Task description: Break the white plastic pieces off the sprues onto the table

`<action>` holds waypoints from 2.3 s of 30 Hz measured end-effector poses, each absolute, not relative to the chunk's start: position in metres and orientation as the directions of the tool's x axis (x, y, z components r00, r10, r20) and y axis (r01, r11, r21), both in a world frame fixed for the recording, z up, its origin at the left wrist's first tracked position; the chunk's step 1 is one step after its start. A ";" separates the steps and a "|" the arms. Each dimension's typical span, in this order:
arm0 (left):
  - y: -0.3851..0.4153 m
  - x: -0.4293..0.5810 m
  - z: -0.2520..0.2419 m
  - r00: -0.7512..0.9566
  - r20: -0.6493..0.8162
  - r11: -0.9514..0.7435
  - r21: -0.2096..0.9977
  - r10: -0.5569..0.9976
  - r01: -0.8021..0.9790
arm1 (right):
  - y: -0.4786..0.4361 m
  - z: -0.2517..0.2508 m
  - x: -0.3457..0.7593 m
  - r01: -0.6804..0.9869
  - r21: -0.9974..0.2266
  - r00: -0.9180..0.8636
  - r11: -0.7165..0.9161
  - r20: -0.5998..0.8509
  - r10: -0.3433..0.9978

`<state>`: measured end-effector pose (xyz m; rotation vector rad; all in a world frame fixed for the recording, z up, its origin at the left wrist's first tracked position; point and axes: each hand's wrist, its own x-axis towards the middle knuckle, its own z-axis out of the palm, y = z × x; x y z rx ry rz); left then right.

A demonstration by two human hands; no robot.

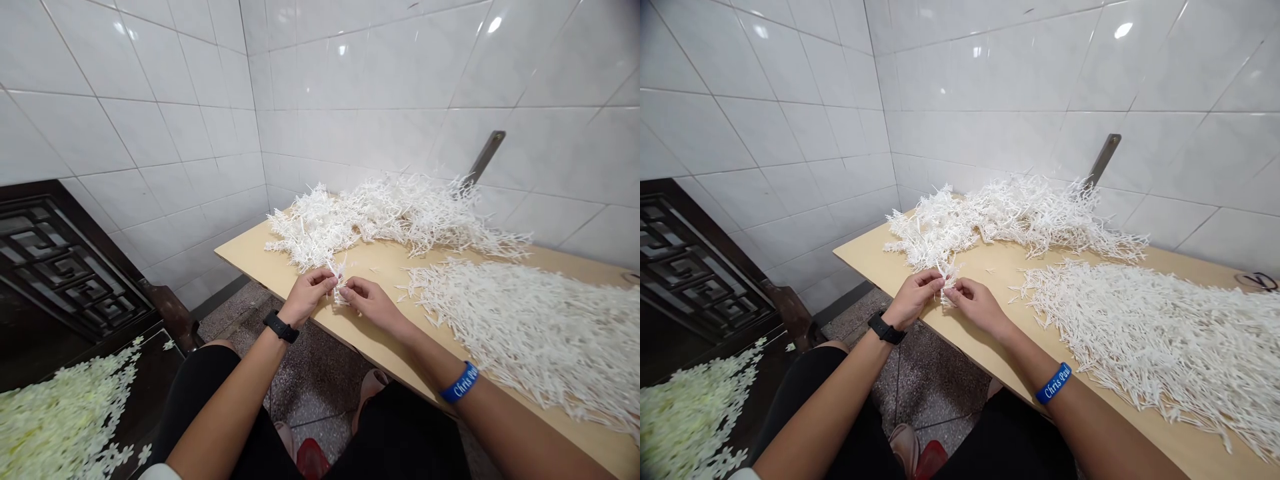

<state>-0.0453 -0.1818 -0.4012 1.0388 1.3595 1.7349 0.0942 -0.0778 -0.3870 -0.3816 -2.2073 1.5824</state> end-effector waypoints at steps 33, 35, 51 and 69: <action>-0.181 -0.037 -0.405 -0.495 0.181 -0.171 0.983 0.850 0.066 | -0.088 -0.385 0.092 -0.116 -0.892 -0.931 0.437 0.251 0.264; -0.179 -0.040 -0.408 -0.581 0.137 -0.182 0.983 0.802 -0.019 | -0.091 -0.384 0.093 -0.125 -0.858 -0.941 0.498 0.263 0.215; -0.180 -0.039 -0.400 -0.391 0.179 -0.162 0.984 0.903 0.078 | -0.061 -0.369 0.105 0.303 -0.498 -0.815 0.813 0.307 0.492; -0.177 -0.045 -0.404 -0.590 0.106 -0.213 0.970 0.801 -0.115 | -0.063 -0.378 0.106 0.054 -0.554 -0.920 0.831 0.296 0.257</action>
